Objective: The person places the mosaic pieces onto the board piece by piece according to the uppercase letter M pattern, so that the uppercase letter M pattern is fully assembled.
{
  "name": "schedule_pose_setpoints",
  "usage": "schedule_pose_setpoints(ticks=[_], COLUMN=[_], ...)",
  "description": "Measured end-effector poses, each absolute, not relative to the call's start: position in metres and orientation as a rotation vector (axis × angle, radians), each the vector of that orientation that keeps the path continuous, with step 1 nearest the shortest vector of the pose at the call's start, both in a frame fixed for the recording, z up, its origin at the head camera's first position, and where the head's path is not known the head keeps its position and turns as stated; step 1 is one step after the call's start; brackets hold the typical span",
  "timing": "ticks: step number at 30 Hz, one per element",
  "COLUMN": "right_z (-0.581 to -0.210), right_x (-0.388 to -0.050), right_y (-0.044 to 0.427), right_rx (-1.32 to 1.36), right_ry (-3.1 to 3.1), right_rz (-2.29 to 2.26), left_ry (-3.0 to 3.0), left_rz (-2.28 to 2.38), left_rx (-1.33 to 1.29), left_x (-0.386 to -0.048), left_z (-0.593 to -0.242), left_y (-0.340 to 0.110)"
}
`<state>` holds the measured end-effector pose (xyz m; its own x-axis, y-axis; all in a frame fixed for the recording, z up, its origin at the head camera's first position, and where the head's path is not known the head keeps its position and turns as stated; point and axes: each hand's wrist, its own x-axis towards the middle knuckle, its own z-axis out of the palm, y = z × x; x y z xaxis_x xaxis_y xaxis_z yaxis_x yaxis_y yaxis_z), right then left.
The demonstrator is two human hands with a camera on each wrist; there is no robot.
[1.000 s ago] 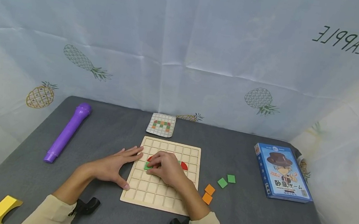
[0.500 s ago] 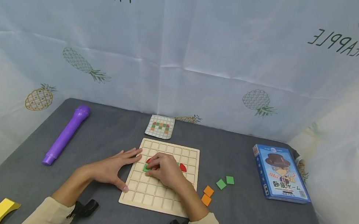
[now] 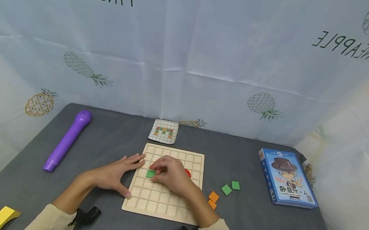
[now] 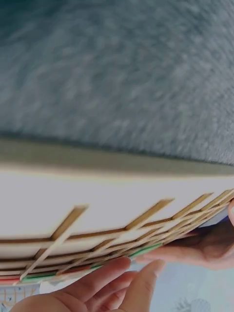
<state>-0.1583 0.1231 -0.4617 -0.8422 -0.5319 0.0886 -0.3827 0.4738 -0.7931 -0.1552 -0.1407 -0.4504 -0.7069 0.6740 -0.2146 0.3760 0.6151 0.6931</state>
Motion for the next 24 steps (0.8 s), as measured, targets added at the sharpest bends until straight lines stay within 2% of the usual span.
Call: schedule_pose_setpoints(ticks=[12,24], right_z=[-0.438,-0.42], right_x=[-0.158,-0.147], right_y=[0.159,0.221], right_rx=[-0.916,-0.896], right_ry=[2.602,2.676], right_rz=[-1.309,-1.217], left_ry=[2.39,2.383], left_rz=[0.882,0.871], left_rx=[0.806,0.821], left_x=[-0.155,-0.156], left_z=[-0.454,-0.455], left_y=[-0.145,-0.143])
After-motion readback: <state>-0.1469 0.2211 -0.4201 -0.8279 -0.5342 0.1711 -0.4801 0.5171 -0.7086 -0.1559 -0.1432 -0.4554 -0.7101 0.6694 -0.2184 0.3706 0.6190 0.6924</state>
